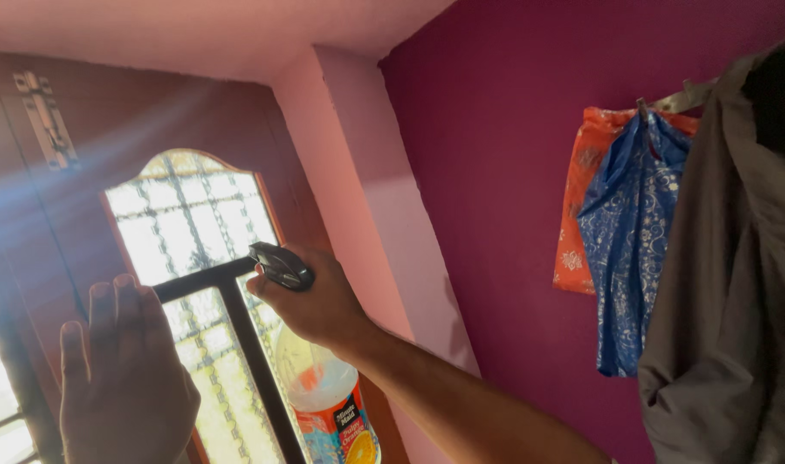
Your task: The person wipes an orange window frame with a white cloth, then sprays a glass cleaner onto the window and wipes the glass and frame. The person continues wiping the window and frame repeatedly.
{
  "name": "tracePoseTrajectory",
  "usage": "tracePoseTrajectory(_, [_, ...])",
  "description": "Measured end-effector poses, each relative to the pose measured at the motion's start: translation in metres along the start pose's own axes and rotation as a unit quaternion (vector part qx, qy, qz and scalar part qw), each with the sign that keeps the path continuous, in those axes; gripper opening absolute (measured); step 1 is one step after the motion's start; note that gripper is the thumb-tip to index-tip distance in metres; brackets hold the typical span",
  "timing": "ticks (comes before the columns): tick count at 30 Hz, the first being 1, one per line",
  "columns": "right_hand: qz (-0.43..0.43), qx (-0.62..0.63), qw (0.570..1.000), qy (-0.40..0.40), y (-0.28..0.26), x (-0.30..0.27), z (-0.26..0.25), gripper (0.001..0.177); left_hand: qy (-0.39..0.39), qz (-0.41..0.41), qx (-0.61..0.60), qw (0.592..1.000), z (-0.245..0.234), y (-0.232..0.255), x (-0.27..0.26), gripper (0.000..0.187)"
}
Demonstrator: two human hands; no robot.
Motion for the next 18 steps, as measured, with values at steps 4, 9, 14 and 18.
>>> tracePoseTrajectory(4, [-0.001,0.008,1.0,0.014,-0.01,-0.001,-0.004,0.023,-0.004,-0.009,0.035,0.999,-0.005,-0.006,0.007,0.065])
tracePoseTrajectory(9, [-0.033,0.009,0.999,0.032,-0.022,-0.001,-0.004,0.023,0.013,-0.013,0.064,0.998,-0.015,-0.011,0.008,0.061])
tracePoseTrajectory(14, [-0.041,0.022,0.998,0.036,-0.026,-0.001,-0.006,0.022,0.045,-0.013,0.03,0.998,-0.024,-0.017,0.013,0.058])
tracePoseTrajectory(18, [-0.056,0.054,0.996,0.044,-0.028,0.001,-0.006,0.022,0.059,-0.019,0.014,0.998,-0.026,-0.025,0.012,0.06])
Point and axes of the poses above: each hand's wrist, its own x-axis towards the middle knuckle, its own z-axis out of the palm, y = z × x, the point moved 4 cm from there along x, towards the middle knuckle, and after that the axes turned 10 degrees about z, right-handed, at the moved point
